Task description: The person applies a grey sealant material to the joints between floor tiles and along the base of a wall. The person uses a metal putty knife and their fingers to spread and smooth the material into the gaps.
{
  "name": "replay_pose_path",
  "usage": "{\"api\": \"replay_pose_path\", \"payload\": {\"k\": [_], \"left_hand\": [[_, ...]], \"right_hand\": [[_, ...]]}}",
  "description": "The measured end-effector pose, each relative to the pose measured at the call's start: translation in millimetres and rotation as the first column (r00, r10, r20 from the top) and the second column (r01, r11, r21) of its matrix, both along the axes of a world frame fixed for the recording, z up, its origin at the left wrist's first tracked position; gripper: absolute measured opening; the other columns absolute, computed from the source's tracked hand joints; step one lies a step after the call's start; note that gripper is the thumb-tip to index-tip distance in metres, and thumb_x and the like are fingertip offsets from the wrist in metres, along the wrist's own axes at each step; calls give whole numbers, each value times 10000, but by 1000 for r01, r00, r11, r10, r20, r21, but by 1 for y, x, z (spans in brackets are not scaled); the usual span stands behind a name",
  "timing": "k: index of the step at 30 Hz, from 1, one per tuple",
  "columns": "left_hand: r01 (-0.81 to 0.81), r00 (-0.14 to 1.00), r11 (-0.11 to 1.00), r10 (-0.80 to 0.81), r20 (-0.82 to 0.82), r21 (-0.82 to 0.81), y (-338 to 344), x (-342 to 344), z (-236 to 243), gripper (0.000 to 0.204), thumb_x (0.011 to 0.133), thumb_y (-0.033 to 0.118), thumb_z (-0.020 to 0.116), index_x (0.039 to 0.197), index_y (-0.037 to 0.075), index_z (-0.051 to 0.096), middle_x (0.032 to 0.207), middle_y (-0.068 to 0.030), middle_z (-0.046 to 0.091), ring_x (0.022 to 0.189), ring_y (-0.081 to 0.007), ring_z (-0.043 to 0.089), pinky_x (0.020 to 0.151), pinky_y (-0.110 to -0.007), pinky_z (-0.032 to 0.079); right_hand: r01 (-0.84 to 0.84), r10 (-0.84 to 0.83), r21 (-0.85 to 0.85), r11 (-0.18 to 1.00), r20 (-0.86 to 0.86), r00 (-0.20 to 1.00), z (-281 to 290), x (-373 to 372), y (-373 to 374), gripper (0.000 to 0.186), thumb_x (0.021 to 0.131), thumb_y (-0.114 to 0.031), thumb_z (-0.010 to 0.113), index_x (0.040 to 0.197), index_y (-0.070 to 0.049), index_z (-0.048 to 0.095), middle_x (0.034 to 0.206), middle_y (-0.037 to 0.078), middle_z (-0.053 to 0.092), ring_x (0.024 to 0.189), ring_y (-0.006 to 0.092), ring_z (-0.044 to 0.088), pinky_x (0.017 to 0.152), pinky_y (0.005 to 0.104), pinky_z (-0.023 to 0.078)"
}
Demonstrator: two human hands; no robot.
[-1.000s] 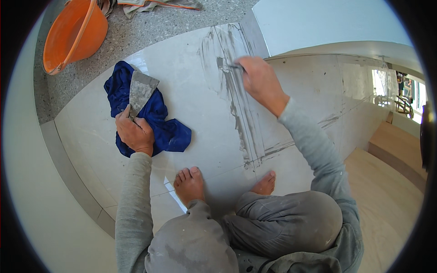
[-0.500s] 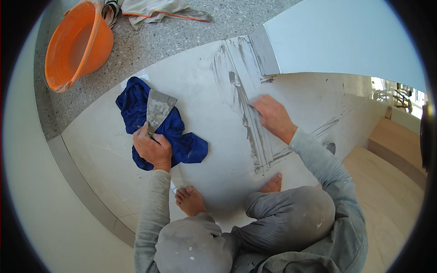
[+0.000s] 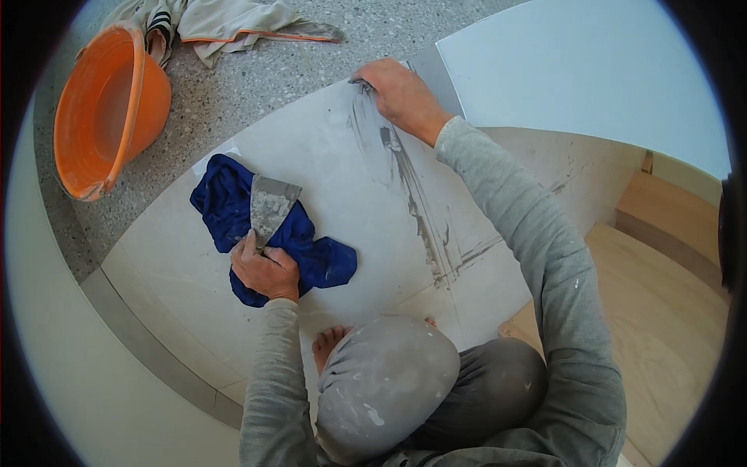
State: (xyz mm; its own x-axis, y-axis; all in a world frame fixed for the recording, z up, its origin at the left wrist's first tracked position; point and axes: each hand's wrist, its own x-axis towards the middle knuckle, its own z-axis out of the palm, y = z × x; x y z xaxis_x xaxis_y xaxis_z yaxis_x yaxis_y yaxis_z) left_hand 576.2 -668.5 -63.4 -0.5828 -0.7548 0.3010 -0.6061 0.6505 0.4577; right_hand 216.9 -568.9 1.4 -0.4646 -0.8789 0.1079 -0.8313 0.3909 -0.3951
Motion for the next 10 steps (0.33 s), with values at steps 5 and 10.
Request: {"api": "replay_pose_path", "payload": {"k": [5,10], "left_hand": [[4,1000,1000,-4,-27,-11,-3,1,-2,434,857,145,513,1254,-18,578,1152,-225,598,1091,-420,583,993,-506,462],[-3,999,999,1,-45,-41,-3,3,-3,425,827,120,535,1232,0,590,1134,-218,611,1067,-410,597,984,-506,471]], "right_hand": [[-95,101,128,987,-44,994,-11,10,11,221,859,36,563,1039,-29,674,1067,115,693,1092,312,637,906,412,551],[-166,167,160,973,3,986,-11,55,98,315,845,21,612,1113,-119,700,1179,118,712,1237,265,623,1030,338,538]]}}
